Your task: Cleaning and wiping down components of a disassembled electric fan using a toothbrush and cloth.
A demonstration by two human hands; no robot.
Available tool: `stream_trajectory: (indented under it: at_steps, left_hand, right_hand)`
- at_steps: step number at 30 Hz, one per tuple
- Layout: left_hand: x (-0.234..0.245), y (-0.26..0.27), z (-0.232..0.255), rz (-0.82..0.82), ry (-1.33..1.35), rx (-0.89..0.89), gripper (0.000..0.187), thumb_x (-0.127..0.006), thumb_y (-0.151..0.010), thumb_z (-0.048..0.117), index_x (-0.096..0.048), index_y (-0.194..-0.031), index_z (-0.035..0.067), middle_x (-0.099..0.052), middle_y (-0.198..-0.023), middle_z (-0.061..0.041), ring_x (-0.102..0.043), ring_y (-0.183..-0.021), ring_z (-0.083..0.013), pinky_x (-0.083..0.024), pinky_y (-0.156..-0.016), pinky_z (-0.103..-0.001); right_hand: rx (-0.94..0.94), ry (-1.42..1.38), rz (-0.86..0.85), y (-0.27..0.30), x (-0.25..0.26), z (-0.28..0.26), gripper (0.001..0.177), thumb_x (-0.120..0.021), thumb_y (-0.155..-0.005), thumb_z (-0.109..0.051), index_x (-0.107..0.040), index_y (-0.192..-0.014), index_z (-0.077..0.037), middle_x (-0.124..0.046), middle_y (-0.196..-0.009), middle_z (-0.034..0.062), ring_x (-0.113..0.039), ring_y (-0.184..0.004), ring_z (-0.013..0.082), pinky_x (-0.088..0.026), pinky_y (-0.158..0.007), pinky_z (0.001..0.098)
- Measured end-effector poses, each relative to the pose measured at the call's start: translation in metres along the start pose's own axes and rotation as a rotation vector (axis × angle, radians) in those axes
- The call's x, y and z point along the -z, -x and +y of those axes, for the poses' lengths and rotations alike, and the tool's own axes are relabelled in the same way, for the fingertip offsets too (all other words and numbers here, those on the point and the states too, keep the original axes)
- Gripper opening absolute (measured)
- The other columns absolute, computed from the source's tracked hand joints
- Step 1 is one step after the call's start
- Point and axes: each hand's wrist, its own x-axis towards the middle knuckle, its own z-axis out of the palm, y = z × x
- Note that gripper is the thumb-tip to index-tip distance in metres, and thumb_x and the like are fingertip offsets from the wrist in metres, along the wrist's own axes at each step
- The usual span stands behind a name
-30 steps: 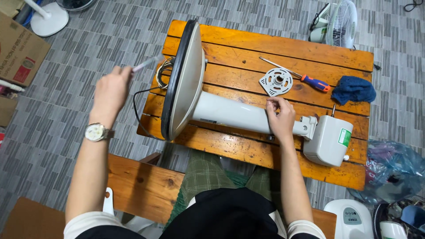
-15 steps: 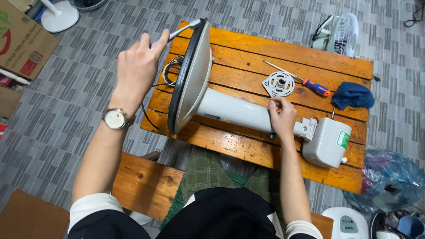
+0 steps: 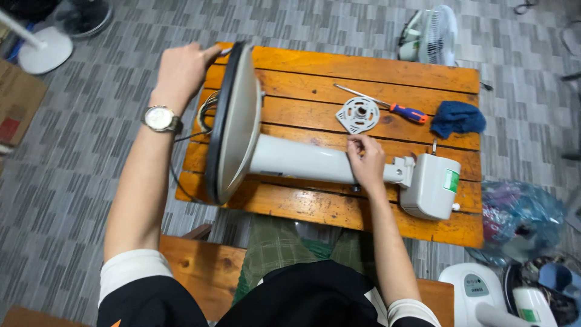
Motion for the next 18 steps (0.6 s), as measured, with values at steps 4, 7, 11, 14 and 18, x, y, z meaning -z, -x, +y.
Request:
stream_trajectory:
  at_steps: [4, 7, 11, 14, 18]
  left_hand:
    - [-0.040, 0.017, 0.001, -0.330, 0.371, 0.064, 0.039, -0.049, -0.105, 0.014, -0.071, -0.133, 0.031, -0.074, -0.090, -0.014, -0.071, -0.078, -0.0366, -0.055, -0.069, -0.048]
    - [-0.071, 0.043, 0.006, -0.510, 0.456, 0.133, 0.050, -0.043, -0.106, 0.009, -0.066, -0.141, 0.035, -0.078, -0.098, -0.016, -0.076, -0.091, -0.0403, -0.059, -0.080, -0.052]
    - [-0.148, 0.095, 0.015, -0.601, 0.392, 0.171, 0.055, -0.038, -0.106, 0.007, -0.063, -0.142, 0.040, -0.077, -0.096, -0.013, -0.077, -0.089, -0.0374, -0.060, -0.081, -0.049]
    - [-0.200, 0.135, 0.022, -0.681, 0.311, 0.142, 0.035, -0.048, -0.104, 0.010, -0.078, -0.119, 0.021, -0.078, -0.092, -0.016, -0.078, -0.088, -0.0365, -0.061, -0.077, -0.047]
    - [-0.136, 0.149, 0.023, -0.772, 0.410, 0.179, 0.035, -0.048, -0.104, 0.012, -0.073, -0.127, 0.021, -0.079, -0.099, -0.020, -0.076, -0.097, -0.0412, -0.059, -0.085, -0.053]
  right_hand:
    - [0.009, 0.035, 0.006, 0.001, -0.010, 0.026, 0.010, -0.069, -0.094, -0.013, -0.074, -0.101, -0.008, -0.068, -0.078, 0.0062, -0.061, -0.071, 0.0192, -0.049, -0.072, 0.0325]
    - [0.009, 0.015, -0.001, 0.003, -0.010, 0.030, 0.006, -0.070, -0.096, -0.017, -0.074, -0.101, -0.016, -0.066, -0.072, 0.0044, -0.065, -0.071, 0.0215, -0.050, -0.078, 0.0356]
    - [0.021, 0.000, -0.020, 0.002, -0.008, 0.027, 0.007, -0.069, -0.097, -0.019, -0.073, -0.101, -0.016, -0.066, -0.072, 0.0042, -0.064, -0.070, 0.0208, -0.049, -0.076, 0.0351]
    - [0.009, -0.004, -0.015, 0.003, -0.005, 0.019, 0.006, -0.069, -0.098, -0.018, -0.073, -0.101, -0.015, -0.066, -0.072, 0.0038, -0.064, -0.071, 0.0205, -0.049, -0.077, 0.0340]
    - [0.016, -0.016, -0.006, 0.001, -0.008, 0.025, 0.005, -0.069, -0.098, -0.018, -0.073, -0.100, -0.015, -0.067, -0.073, 0.0036, -0.065, -0.072, 0.0199, -0.050, -0.077, 0.0337]
